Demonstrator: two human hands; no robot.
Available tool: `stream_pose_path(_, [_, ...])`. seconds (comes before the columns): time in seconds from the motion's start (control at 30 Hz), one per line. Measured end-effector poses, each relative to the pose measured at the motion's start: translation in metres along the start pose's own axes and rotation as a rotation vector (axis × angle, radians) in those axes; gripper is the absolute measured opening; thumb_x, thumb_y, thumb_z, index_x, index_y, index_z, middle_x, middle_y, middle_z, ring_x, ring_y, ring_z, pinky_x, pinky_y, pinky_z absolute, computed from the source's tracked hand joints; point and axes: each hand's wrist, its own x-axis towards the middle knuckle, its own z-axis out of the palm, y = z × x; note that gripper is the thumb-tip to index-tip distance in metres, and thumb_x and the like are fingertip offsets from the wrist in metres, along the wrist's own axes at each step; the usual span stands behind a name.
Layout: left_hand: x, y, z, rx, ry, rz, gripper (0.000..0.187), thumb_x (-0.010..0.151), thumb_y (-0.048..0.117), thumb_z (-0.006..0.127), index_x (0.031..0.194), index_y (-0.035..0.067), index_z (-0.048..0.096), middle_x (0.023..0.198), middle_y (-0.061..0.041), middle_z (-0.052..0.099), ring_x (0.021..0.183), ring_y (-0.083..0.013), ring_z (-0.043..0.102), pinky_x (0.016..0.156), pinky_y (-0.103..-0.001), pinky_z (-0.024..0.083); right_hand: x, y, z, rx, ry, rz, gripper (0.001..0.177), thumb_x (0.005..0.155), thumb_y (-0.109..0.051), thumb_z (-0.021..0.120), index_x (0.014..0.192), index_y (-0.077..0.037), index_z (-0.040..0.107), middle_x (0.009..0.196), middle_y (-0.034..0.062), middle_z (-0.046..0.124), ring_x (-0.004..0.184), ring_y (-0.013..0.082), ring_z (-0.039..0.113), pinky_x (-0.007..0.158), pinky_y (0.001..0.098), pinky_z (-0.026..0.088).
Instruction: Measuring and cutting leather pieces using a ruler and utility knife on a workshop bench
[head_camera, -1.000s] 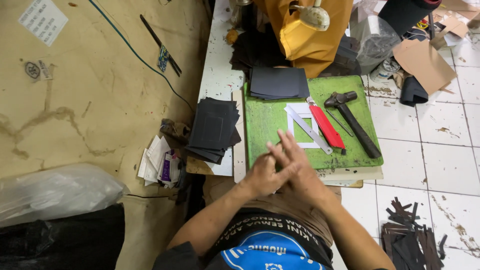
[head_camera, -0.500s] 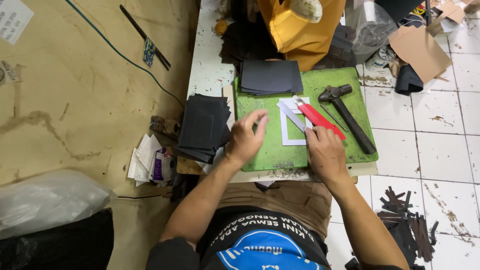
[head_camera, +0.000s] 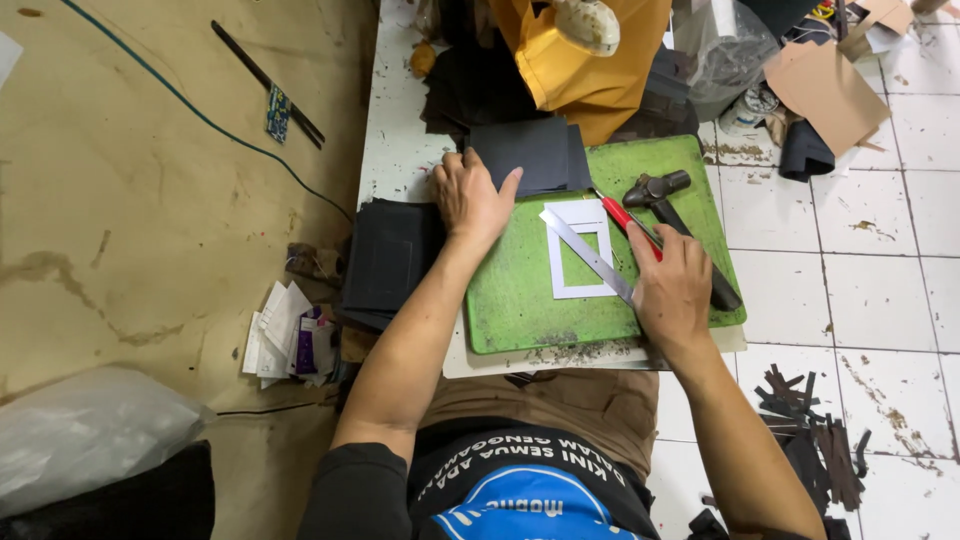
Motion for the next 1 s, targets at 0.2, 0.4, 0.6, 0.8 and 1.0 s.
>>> stream_pose_path(0.2, [0.006, -0.001, -0.004, -0.047, -0.103, -0.127, 0.083, 0.074, 0.056, 0.084, 0.128, -0.001, 0.060, 0.119, -0.019, 0.056, 0.116, -0.0425, 0.055, 0.102, -0.052, 0.045, 0.008, -0.050, -0.046, 0.252, -0.049, -0.042, 0.033, 0.097, -0.037, 0.063, 0.123, -0.018, 0.071, 0.110, 0.0061, 0.063, 0.094, 0.0268, 0.061, 0.073, 0.0374, 0.048])
stream_pose_path(0.4, [0.011, -0.004, -0.012, -0.206, -0.015, -0.105, 0.075, 0.067, 0.040, 0.096, 0.115, 0.006, 0.051, 0.114, -0.020, 0.056, 0.114, -0.0443, 0.056, 0.107, -0.051, 0.039, 0.003, -0.044, -0.024, 0.111, -0.087, -0.007, 0.039, 0.087, -0.022, 0.067, 0.125, -0.019, 0.068, 0.107, 0.0007, 0.060, 0.090, 0.0184, 0.062, 0.066, 0.0268, 0.054])
stream_pose_path(0.6, [-0.019, 0.012, -0.056, -0.529, 0.202, 0.140, 0.017, 0.096, 0.020, 0.072, 0.103, 0.010, 0.060, 0.093, -0.015, 0.073, 0.089, -0.0404, 0.073, 0.075, -0.048, 0.057, 0.007, -0.048, -0.045, 0.288, -0.062, -0.116, 0.029, 0.089, -0.019, 0.066, 0.118, -0.015, 0.069, 0.112, 0.0082, 0.062, 0.096, 0.0278, 0.063, 0.077, 0.0372, 0.055])
stream_pose_path(0.8, [-0.065, 0.013, -0.139, -0.564, 0.196, 0.229, 0.009, 0.100, 0.017, 0.069, 0.106, 0.011, 0.070, 0.092, -0.012, 0.076, 0.089, -0.0340, 0.076, 0.074, -0.042, 0.060, 0.019, -0.053, -0.087, 0.312, -0.113, -0.489, 0.026, 0.089, -0.010, 0.058, 0.114, -0.008, 0.067, 0.105, 0.0133, 0.070, 0.106, 0.0304, 0.067, 0.090, 0.0376, 0.052])
stream_pose_path(1.0, [-0.097, -0.027, -0.131, -0.750, -0.241, 0.025, 0.010, 0.100, 0.015, 0.067, 0.105, 0.012, 0.075, 0.094, -0.012, 0.079, 0.093, -0.0284, 0.075, 0.066, -0.037, 0.061, 0.026, -0.046, -0.051, 0.240, -0.038, -0.642, 0.017, 0.090, -0.014, 0.061, 0.104, -0.007, 0.069, 0.086, 0.0106, 0.067, 0.085, 0.0280, 0.068, 0.081, 0.0382, 0.053])
